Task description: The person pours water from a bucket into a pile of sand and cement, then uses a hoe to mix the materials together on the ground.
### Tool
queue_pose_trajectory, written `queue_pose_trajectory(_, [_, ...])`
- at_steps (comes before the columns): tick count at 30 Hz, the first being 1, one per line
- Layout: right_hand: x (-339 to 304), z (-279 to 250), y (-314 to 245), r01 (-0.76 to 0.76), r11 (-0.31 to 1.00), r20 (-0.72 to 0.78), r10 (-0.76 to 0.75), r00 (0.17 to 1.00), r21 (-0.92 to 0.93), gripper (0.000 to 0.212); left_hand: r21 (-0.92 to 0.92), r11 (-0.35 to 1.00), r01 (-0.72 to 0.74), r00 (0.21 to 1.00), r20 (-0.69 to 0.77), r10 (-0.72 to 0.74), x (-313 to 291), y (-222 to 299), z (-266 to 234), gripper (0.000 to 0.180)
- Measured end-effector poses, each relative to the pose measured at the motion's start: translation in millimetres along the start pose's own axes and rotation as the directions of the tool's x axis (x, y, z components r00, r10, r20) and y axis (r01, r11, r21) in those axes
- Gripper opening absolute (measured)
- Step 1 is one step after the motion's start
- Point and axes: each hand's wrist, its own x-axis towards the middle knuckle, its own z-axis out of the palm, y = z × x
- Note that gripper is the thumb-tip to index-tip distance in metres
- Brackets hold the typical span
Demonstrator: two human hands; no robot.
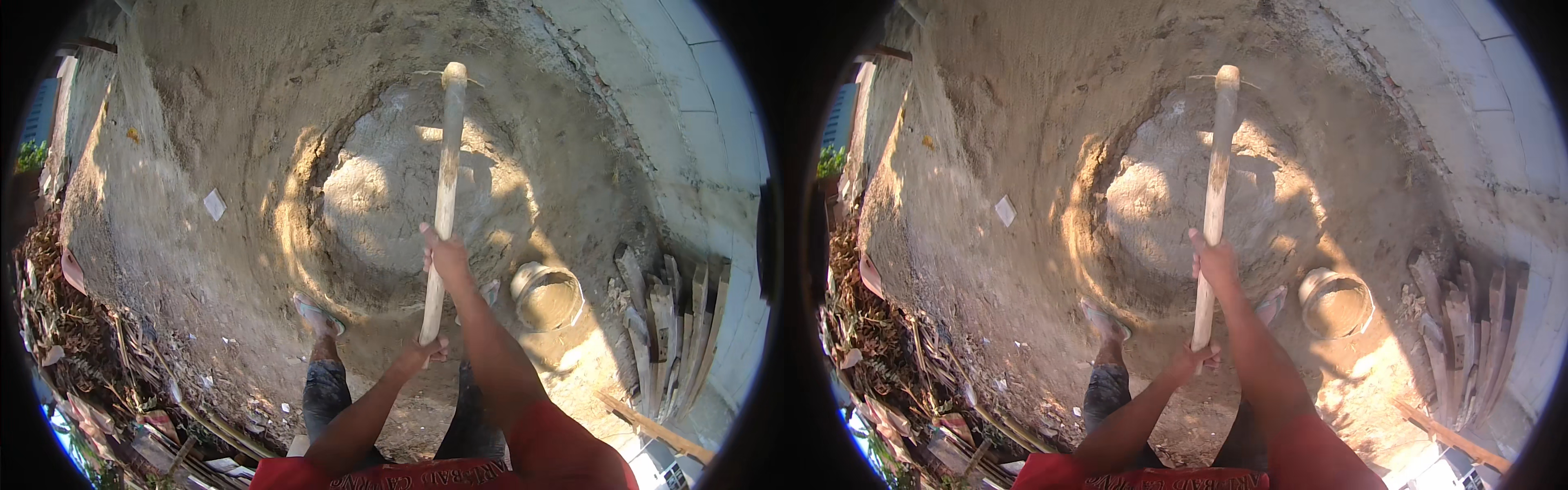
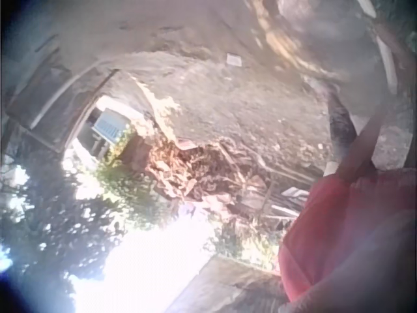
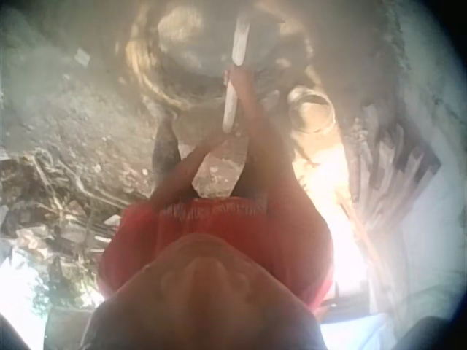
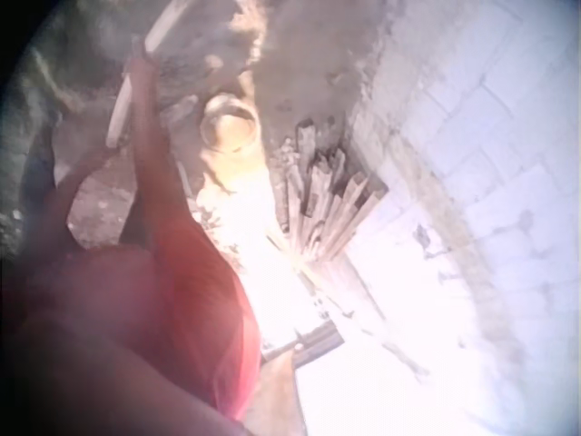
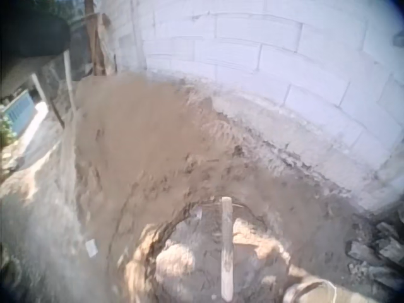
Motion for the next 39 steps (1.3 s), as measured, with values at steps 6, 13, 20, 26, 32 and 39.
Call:
queue_pose_trajectory(6, [137.6, 16.6, -53.6, 0.156, 0.979, -0.08, -0.167, 0.983, -0.131, 0.034, 0.087, 0.996, -0.012, 0.976, -0.216, 0.031, 10.8, 104.9, 31.3, 0.032])
queue_pose_trajectory(13, [60.4, 32.7, 65.6, -0.224, 0.963, 0.126, 0.207, 0.97, 0.147, 0.022, 0.066, 0.98, 0.188, 0.944, -0.286, -0.162, -121.8, 89.2, 36.6, 0.028])
queue_pose_trajectory(20, [8.8, -37.1, -14.7, -0.222, 0.807, 0.353, 0.018, 0.935, 0.547, 0.015, -0.606, 0.794, 0.042, 0.997, -0.029, -0.075, -194.6, 200.2, 184.4, 0.03])
queue_pose_trajectory(26, [-78.2, -145.2, -71.7, -0.577, 0.446, 0.567, 0.173, 0.805, 0.684, 0.012, -0.509, 0.825, 0.247, 0.961, 0.235, -0.142, -254.2, 187.0, 315.7, 0.031])
queue_pose_trajectory(32, [-201.8, -270.3, -52.6, -0.341, 0.534, 0.379, 0.041, 0.924, 0.774, 0.025, -0.013, 0.94, 0.341, 0.873, 0.375, -0.311, -305.8, 116.6, 402.3, 0.028])
queue_pose_trajectory(39, [-251.7, -369.4, 7.9, -0.023, 0.673, -0.096, 0.14, 0.985, 0.74, 0.016, 0.2, 0.892, 0.405, 0.705, 0.553, -0.444, -303.8, 79.4, 347.9, 0.045])
